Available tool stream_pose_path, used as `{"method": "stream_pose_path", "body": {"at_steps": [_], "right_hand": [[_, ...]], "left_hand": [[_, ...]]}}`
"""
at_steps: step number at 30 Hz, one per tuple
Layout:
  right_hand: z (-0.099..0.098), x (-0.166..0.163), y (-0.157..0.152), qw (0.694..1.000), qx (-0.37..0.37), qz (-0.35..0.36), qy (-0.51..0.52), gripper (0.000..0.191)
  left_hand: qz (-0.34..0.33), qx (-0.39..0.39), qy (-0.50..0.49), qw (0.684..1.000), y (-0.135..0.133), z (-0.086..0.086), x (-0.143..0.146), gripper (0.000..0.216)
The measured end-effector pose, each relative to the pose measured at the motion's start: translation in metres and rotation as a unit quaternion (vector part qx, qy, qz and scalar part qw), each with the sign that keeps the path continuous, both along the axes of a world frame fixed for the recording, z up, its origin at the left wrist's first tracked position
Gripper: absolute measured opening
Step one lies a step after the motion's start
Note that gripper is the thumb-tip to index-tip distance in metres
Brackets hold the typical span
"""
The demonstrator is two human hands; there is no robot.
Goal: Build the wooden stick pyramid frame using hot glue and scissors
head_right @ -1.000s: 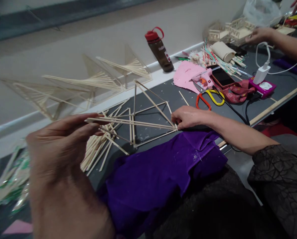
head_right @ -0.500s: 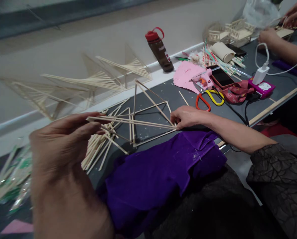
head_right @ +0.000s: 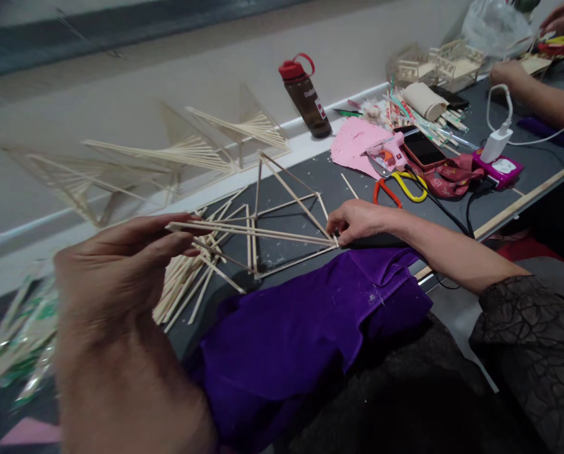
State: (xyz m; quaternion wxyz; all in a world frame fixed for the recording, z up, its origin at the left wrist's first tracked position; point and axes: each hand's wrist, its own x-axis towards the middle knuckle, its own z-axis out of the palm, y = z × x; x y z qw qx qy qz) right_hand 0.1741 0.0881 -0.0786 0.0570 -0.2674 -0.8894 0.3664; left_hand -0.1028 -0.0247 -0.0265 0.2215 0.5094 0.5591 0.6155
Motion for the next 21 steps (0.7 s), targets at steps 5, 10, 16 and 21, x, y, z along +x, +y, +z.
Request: {"method": "stream_pose_path", "body": {"at_steps": [5, 10, 16, 21], "right_hand": [[-0.0053, -0.0040, 0.0007, 1.000, -0.003, -0.017, 0.017, 0.019], [-0.0054, -0.0051, 0.0009, 1.000, 0.001, -0.027, 0.004, 0.019], [-0.0045, -0.0057, -0.0018, 0.999, 0.025, -0.037, -0.017, 0.023], [-0.0050, -0.0055, -0.0005, 0.999, 0.026, -0.039, -0.012, 0.022]], "left_hand": [[0.007, -0.003, -0.005, 1.000, 0.0003, -0.0004, 0.0010, 0.022], [0.006, 0.003, 0.005, 1.000, 0.0007, -0.0012, 0.0002, 0.022], [0.004, 0.000, -0.002, 1.000, 0.0007, -0.0012, 0.0003, 0.022], [0.015, -0.015, -0.003, 1.000, 0.0001, 0.0013, 0.0015, 0.023]]}}
